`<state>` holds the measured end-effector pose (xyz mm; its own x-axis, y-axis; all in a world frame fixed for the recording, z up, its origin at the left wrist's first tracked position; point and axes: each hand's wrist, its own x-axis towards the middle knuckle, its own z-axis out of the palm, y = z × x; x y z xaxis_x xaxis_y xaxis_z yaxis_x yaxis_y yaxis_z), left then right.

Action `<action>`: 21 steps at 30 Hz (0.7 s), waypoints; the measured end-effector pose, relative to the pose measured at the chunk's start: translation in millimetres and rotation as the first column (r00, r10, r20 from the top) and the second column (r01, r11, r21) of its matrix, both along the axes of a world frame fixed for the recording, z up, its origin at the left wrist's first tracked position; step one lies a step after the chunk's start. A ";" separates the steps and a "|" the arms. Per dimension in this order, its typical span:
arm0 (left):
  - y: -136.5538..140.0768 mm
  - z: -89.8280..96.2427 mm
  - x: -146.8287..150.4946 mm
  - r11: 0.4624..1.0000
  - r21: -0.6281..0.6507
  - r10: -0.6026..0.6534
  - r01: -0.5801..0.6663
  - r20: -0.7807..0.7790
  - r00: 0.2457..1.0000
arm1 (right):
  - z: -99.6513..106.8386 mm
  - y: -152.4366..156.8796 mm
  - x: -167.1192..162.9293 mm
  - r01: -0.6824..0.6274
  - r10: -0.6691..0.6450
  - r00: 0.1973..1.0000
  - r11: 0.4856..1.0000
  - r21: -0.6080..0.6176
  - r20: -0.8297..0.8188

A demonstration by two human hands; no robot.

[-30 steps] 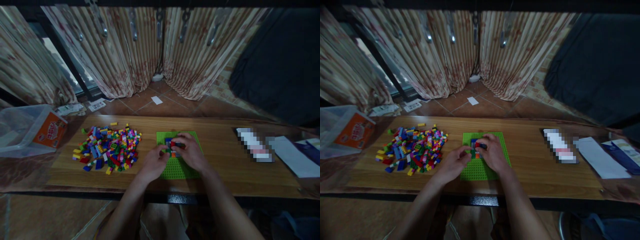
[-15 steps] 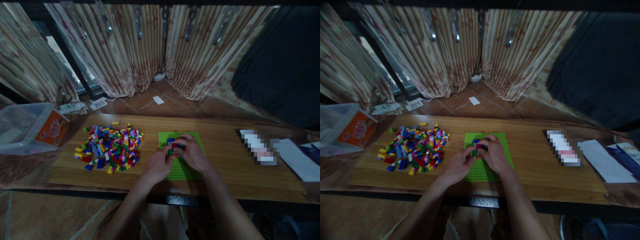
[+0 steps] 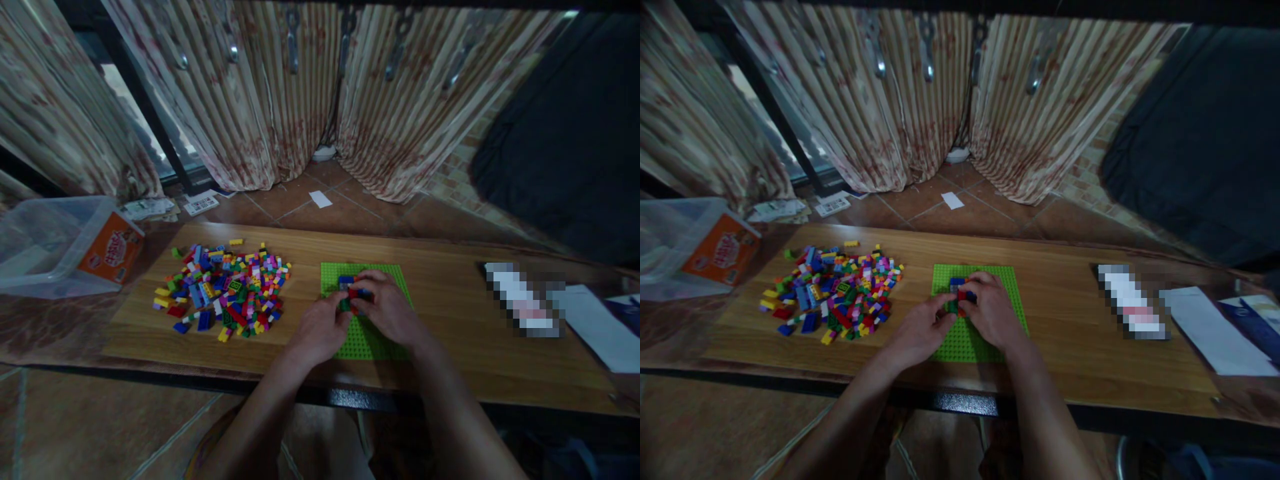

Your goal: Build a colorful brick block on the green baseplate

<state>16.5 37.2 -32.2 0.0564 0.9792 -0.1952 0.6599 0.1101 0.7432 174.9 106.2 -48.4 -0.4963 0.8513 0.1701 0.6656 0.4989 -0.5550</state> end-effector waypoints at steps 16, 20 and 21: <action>0.2 -0.5 2.5 1.000 0.008 0.012 -0.012 -0.059 0.998 | -6.9 5.0 12.4 0.097 -0.095 0.992 0.995 0.019 -0.081; -0.5 -1.2 5.6 1.000 0.015 0.020 -0.018 -0.102 0.995 | -10.6 3.2 11.5 0.052 -0.051 0.998 0.997 0.059 -0.021; -1.0 -1.2 6.4 1.000 0.022 0.018 -0.016 -0.117 0.993 | -11.5 3.1 11.4 0.046 -0.046 0.999 0.997 0.066 -0.011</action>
<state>22.9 36.2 -33.4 0.0176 0.9837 -0.1789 0.7406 0.1074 0.6633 186.3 109.3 -59.9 -0.4550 0.8599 0.2314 0.6833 0.5038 -0.5285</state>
